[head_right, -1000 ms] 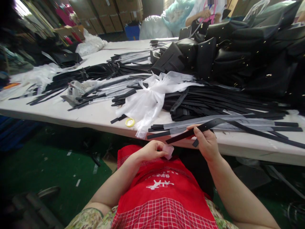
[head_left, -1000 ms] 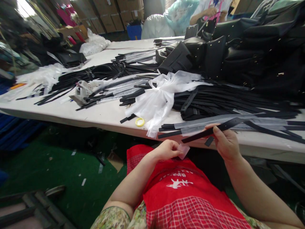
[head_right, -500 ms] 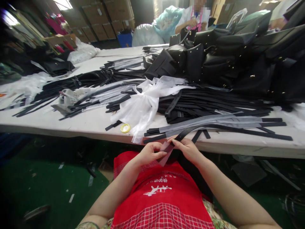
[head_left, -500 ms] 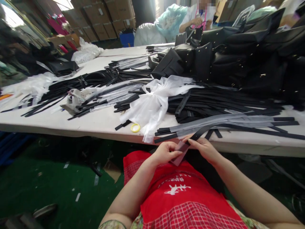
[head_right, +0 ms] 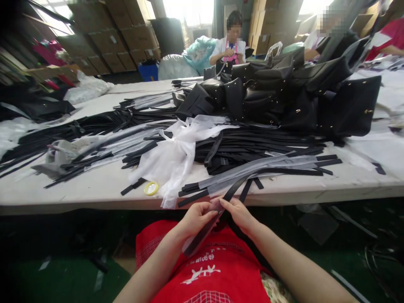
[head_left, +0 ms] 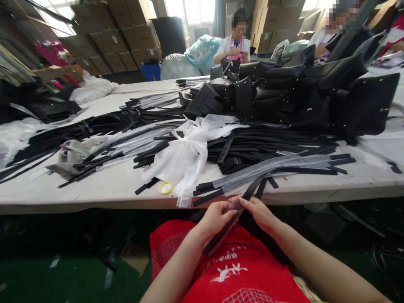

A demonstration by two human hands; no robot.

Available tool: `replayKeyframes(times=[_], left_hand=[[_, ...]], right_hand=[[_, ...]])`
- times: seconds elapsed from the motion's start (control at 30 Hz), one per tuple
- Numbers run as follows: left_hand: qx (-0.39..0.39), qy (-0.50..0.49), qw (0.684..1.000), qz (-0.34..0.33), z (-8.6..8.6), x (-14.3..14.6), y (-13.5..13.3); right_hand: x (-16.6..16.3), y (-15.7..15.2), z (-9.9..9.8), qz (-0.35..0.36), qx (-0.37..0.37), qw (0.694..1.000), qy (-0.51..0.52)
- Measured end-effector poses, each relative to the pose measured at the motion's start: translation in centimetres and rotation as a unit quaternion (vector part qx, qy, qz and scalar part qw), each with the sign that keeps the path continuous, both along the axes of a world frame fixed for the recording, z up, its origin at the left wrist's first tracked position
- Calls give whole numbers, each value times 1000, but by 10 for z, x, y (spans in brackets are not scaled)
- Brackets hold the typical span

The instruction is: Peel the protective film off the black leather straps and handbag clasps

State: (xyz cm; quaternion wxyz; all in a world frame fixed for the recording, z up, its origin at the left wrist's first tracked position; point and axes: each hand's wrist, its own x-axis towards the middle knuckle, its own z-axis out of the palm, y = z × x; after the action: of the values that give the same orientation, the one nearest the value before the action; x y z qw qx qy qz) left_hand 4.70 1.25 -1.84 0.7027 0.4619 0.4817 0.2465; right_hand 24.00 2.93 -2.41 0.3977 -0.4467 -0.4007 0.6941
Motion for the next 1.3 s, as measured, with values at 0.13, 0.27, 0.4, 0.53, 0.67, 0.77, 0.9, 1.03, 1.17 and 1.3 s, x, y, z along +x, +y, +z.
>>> replayKeyframes(times=[0.13,0.27,0.4,0.53,0.67,0.77,0.9,1.03,1.17,1.3], left_hand=[[-4,36,998,-45,-3,-5,2],[3,46,998,-43,-3,1,6],[65,34,997,-13,2,15,12],[63,56,995,-58,3,10,14],[76,77,990,-90,3,9,16],[102,42,992,-58,9,18,18],[78,16,996,-45,11,19,18],[34,47,997,-56,0,9,15],[48,39,997,-48,-4,9,15],[95,30,995,-27,5,12,18]], right_hand=[[38,24,5,-181,29,983,-2],[41,28,9,-191,63,979,-37],[9,3,7,-14,4,1000,-11],[30,19,9,-119,-1,992,45],[46,33,15,-217,60,974,9],[21,14,18,-69,47,996,-27],[12,8,18,-26,14,1000,2],[41,30,19,-167,53,984,25],[34,25,21,-108,60,992,7],[8,7,20,-10,37,999,-9]])
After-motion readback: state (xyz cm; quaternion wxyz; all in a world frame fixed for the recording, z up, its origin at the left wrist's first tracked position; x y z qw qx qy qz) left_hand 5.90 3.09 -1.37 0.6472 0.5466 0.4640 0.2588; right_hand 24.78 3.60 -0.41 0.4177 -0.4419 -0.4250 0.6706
